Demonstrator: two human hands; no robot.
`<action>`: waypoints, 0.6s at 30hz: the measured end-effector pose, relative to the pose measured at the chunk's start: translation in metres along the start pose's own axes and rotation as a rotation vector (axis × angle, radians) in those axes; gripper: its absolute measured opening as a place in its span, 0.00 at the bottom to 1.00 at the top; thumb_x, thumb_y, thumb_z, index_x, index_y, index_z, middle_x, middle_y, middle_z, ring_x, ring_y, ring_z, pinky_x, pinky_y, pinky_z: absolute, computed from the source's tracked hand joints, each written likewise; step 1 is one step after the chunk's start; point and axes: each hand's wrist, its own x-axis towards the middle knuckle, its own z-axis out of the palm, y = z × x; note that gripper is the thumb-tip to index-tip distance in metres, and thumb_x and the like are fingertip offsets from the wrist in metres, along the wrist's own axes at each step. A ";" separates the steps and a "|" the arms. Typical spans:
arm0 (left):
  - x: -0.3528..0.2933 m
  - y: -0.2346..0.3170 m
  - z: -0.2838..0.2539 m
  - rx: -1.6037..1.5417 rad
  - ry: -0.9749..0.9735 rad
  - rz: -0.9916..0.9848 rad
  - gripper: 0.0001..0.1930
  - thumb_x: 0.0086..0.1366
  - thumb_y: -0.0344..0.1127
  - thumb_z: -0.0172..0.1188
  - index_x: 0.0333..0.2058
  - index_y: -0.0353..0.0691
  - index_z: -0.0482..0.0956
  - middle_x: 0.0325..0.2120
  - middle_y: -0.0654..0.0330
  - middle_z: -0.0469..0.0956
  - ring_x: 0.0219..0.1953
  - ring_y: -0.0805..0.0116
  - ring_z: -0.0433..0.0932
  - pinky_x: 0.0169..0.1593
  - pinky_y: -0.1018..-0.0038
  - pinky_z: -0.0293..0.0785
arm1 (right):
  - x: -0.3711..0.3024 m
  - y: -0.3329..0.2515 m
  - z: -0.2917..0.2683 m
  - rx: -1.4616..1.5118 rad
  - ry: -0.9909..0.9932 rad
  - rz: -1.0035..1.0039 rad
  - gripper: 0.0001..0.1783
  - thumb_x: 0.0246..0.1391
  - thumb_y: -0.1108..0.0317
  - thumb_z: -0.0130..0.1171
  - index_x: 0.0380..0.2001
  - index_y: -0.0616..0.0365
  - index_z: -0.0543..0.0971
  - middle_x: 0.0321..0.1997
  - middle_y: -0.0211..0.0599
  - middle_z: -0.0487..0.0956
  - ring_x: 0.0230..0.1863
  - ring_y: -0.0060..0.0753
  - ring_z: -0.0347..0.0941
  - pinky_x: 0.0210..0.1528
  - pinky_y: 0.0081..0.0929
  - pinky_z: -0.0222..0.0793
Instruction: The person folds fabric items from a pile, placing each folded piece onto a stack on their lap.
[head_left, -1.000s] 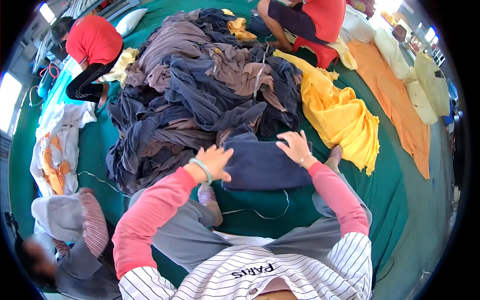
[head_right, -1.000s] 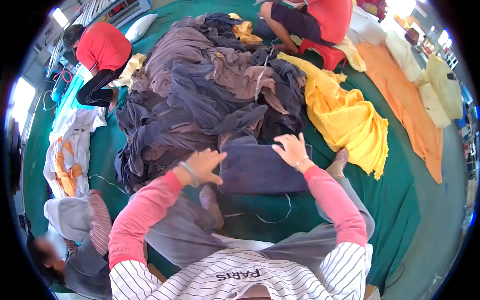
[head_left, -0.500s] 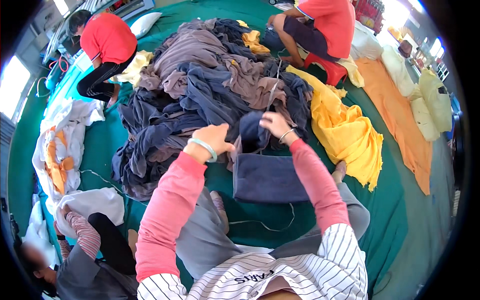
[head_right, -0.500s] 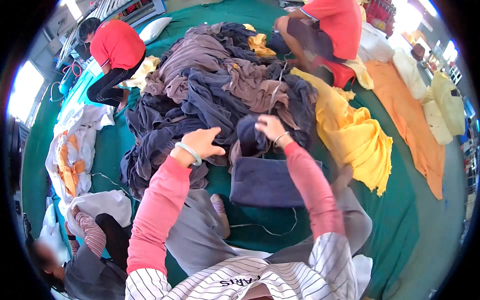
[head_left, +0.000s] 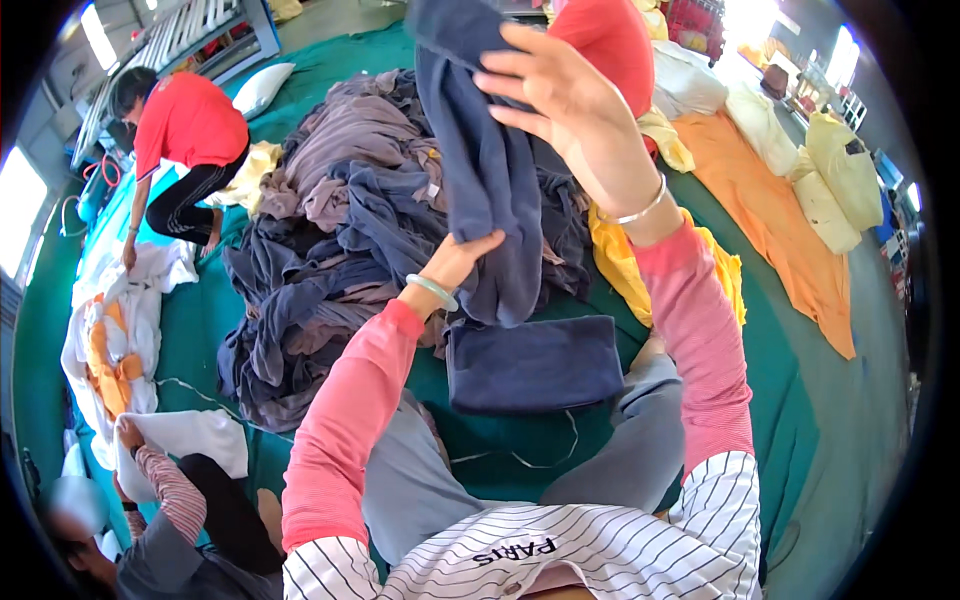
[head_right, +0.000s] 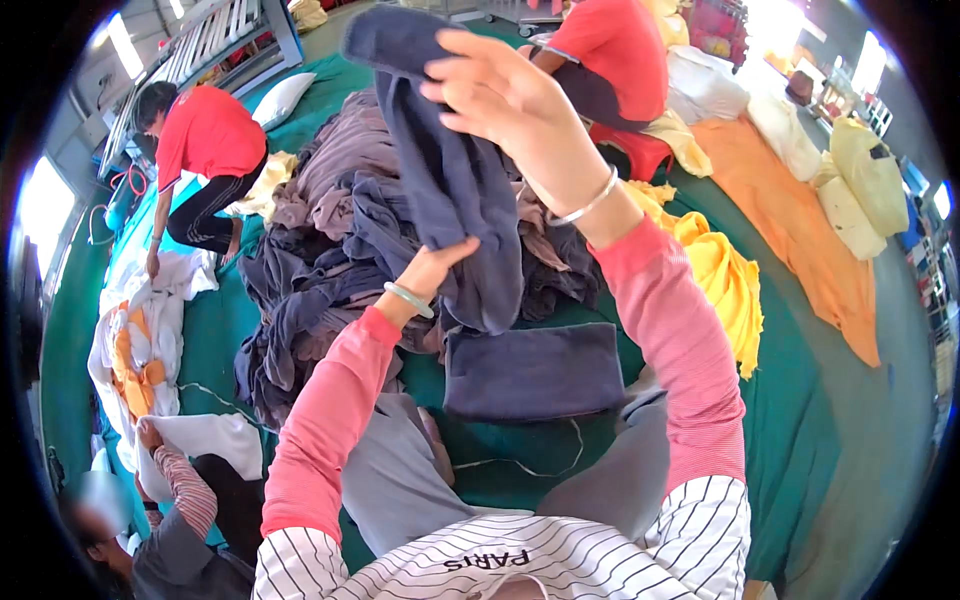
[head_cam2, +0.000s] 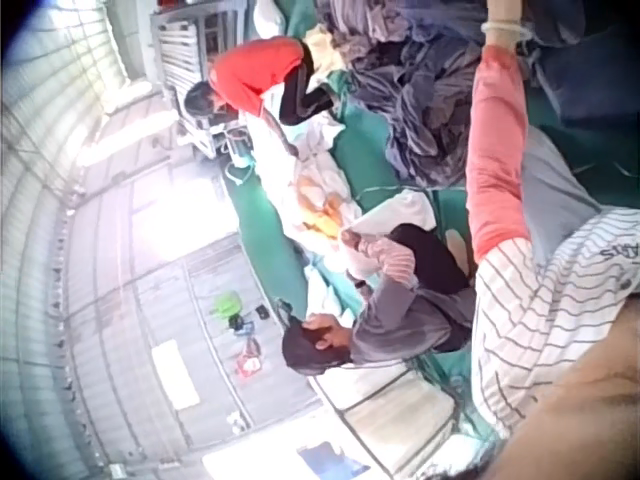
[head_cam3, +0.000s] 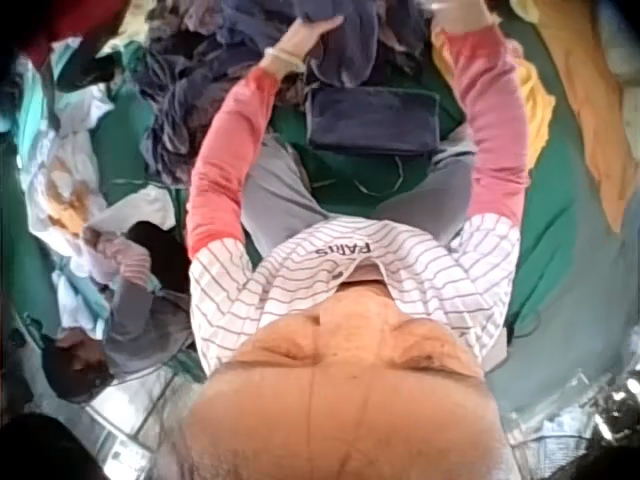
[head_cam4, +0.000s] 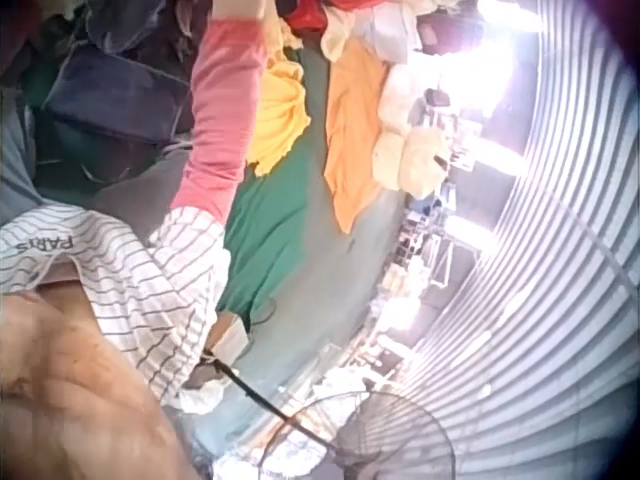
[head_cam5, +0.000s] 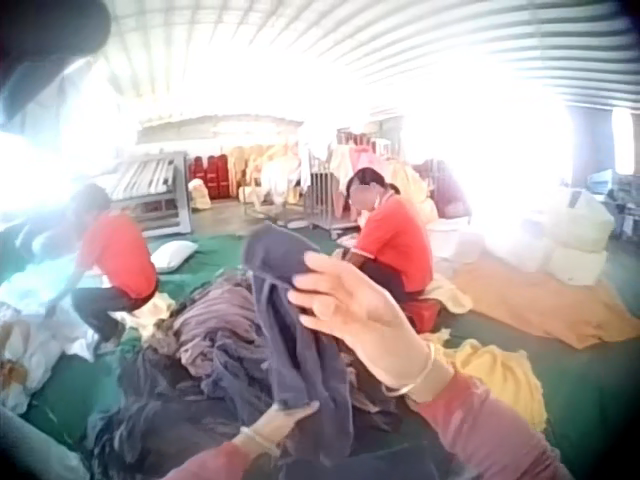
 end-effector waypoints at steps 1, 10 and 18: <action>-0.007 0.016 0.008 -0.240 0.058 -0.153 0.18 0.60 0.36 0.55 0.46 0.32 0.71 0.43 0.57 0.74 0.45 0.66 0.73 0.50 0.71 0.68 | -0.007 0.002 -0.005 -0.157 0.049 0.004 0.21 0.55 0.68 0.50 0.52 0.60 0.66 0.43 0.31 0.74 0.43 0.19 0.70 0.44 0.19 0.67; -0.034 0.041 0.040 -0.596 -0.193 -0.146 0.18 0.64 0.40 0.48 0.49 0.36 0.68 0.46 0.56 0.72 0.49 0.64 0.70 0.56 0.68 0.63 | -0.149 0.048 -0.029 -0.047 0.048 0.717 0.26 0.56 0.60 0.52 0.53 0.66 0.65 0.50 0.32 0.69 0.50 0.21 0.63 0.54 0.21 0.58; -0.048 0.074 0.013 -0.413 -0.312 -0.219 0.24 0.66 0.48 0.42 0.49 0.31 0.66 0.48 0.53 0.70 0.50 0.60 0.69 0.55 0.64 0.62 | -0.151 0.044 -0.074 0.386 0.575 0.537 0.15 0.59 0.62 0.46 0.44 0.60 0.72 0.41 0.37 0.75 0.42 0.32 0.73 0.46 0.26 0.68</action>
